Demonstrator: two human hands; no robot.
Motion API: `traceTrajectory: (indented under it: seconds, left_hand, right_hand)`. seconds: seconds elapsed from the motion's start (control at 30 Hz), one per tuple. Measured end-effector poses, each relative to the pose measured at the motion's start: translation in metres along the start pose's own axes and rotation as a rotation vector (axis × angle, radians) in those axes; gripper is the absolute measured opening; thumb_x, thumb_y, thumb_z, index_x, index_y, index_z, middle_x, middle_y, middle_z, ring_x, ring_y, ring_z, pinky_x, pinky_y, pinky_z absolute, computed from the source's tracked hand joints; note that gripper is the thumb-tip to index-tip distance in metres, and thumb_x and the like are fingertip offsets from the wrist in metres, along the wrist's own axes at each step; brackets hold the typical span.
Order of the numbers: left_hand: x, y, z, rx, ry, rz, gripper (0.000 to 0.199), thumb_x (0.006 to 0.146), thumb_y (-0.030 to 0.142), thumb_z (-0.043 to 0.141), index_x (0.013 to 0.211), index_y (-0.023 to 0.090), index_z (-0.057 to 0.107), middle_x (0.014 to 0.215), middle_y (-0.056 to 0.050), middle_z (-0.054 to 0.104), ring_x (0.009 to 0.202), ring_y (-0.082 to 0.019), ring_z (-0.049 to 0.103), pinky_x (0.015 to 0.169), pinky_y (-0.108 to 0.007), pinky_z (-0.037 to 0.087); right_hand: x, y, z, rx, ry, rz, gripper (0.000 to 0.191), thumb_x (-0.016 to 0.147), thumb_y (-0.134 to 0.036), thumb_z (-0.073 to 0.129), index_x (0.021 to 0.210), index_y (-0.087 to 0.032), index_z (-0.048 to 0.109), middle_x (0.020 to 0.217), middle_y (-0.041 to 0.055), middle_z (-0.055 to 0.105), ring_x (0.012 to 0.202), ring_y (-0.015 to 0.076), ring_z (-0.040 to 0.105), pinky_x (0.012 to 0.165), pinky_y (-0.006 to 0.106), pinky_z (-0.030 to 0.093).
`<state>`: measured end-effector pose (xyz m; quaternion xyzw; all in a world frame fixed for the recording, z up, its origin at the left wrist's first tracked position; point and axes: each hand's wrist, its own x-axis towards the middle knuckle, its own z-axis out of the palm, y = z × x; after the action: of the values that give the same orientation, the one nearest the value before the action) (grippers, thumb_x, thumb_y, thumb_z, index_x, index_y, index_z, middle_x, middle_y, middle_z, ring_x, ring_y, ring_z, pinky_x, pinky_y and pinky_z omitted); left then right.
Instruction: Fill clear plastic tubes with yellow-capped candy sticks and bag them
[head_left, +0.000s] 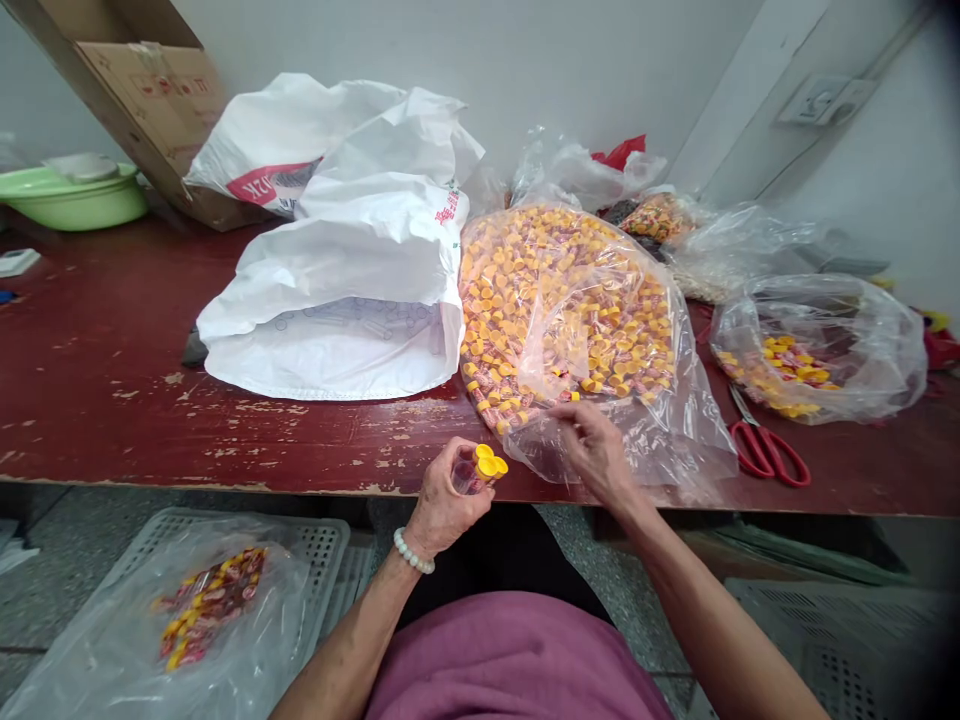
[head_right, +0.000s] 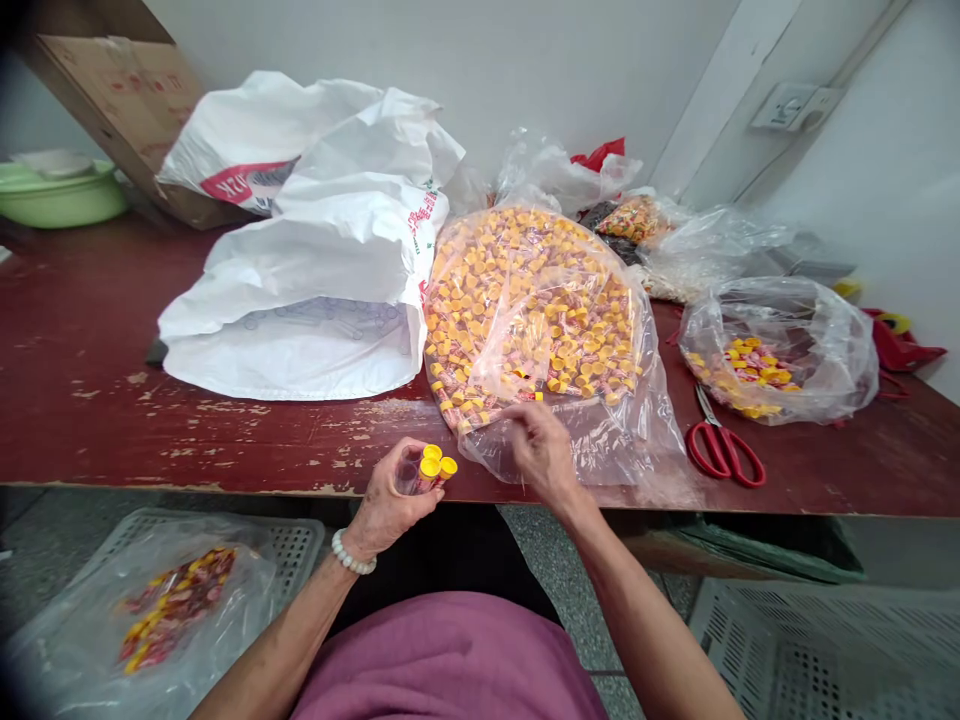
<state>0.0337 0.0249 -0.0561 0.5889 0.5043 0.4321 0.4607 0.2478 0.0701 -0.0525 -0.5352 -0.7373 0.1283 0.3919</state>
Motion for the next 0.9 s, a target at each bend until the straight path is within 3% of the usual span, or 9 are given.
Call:
traceTrajectory:
  seconds: [0.07,0.13,0.27,0.37,0.5,0.67,0.77,0.9]
  left_hand:
    - [-0.002,-0.001,-0.004,-0.013,0.001,-0.027,0.031,0.063,0.014,0.064,0.090,0.017,0.049,0.081,-0.001,0.059,0.068,-0.012,0.056,0.060,-0.021,0.045]
    - [-0.003,0.000,-0.006,0.000,-0.001,-0.002,0.031,0.062,0.014,0.064,0.089,0.017,0.049,0.081,0.000,0.059,0.069,-0.012,0.056,0.062,-0.022,0.045]
    - [-0.004,0.004,-0.005,0.080,-0.002,0.103,0.030,0.064,0.011,0.061,0.091,0.018,0.050,0.082,0.000,0.058,0.072,-0.012,0.057,0.067,-0.023,0.046]
    - [-0.003,0.006,-0.002,0.127,-0.026,0.127,0.028,0.065,0.010,0.059,0.090,0.018,0.050,0.080,-0.001,0.059,0.071,-0.013,0.058,0.065,-0.022,0.046]
    - [-0.001,0.007,0.001,0.194,-0.057,0.140,0.029,0.064,0.008,0.057,0.090,0.018,0.051,0.079,-0.001,0.060,0.070,-0.014,0.059,0.065,-0.023,0.045]
    - [0.001,0.011,0.007,0.296,-0.154,0.191,0.030,0.066,0.007,0.055,0.093,0.019,0.051,0.076,0.000,0.061,0.066,-0.014,0.057,0.064,-0.025,0.042]
    - [0.001,0.014,0.009,0.312,-0.177,0.196,0.031,0.065,0.008,0.056,0.093,0.020,0.050,0.075,0.002,0.060,0.064,-0.013,0.055,0.062,-0.024,0.040]
    - [-0.001,0.013,0.008,0.326,-0.163,0.190,0.027,0.064,0.009,0.056,0.088,0.019,0.048,0.068,0.004,0.055,0.058,-0.012,0.049,0.057,-0.023,0.036]
  right_hand:
    - [0.014,0.034,-0.002,-0.232,0.097,0.072,0.021,0.082,-0.017,0.044,0.094,-0.017,0.061,0.099,0.0125,0.062,0.095,0.0252,0.056,0.085,0.042,0.045]
    - [0.025,0.063,0.000,-0.357,0.053,0.053,0.021,0.080,-0.019,0.047,0.096,-0.016,0.060,0.106,0.0152,0.062,0.100,0.0286,0.054,0.088,0.045,0.042]
    - [0.030,0.085,0.004,-0.379,-0.018,0.034,0.018,0.082,-0.025,0.045,0.092,-0.018,0.058,0.094,0.0134,0.064,0.089,0.0276,0.056,0.081,0.042,0.044]
    - [0.020,0.068,-0.003,-0.295,0.008,0.079,0.021,0.083,-0.030,0.046,0.095,-0.017,0.057,0.089,0.0119,0.064,0.081,0.0241,0.058,0.075,0.038,0.046]
    - [0.000,0.013,-0.023,-0.008,-0.049,0.140,0.026,0.087,-0.035,0.050,0.106,-0.018,0.054,0.087,0.0064,0.063,0.071,0.0169,0.059,0.063,0.029,0.048]
    - [-0.009,-0.058,-0.039,0.112,-0.317,-0.203,0.024,0.091,-0.022,0.044,0.114,-0.023,0.052,0.105,0.0078,0.061,0.097,0.0181,0.058,0.082,0.032,0.050]
    - [-0.009,-0.070,-0.036,0.084,-0.389,-0.311,0.033,0.091,-0.017,0.041,0.123,-0.025,0.048,0.114,0.0087,0.057,0.107,0.0190,0.054,0.089,0.036,0.048]
    - [-0.010,-0.063,-0.024,0.126,-0.323,-0.330,0.040,0.090,-0.009,0.037,0.126,-0.025,0.045,0.117,0.0080,0.055,0.110,0.0186,0.051,0.093,0.039,0.045]
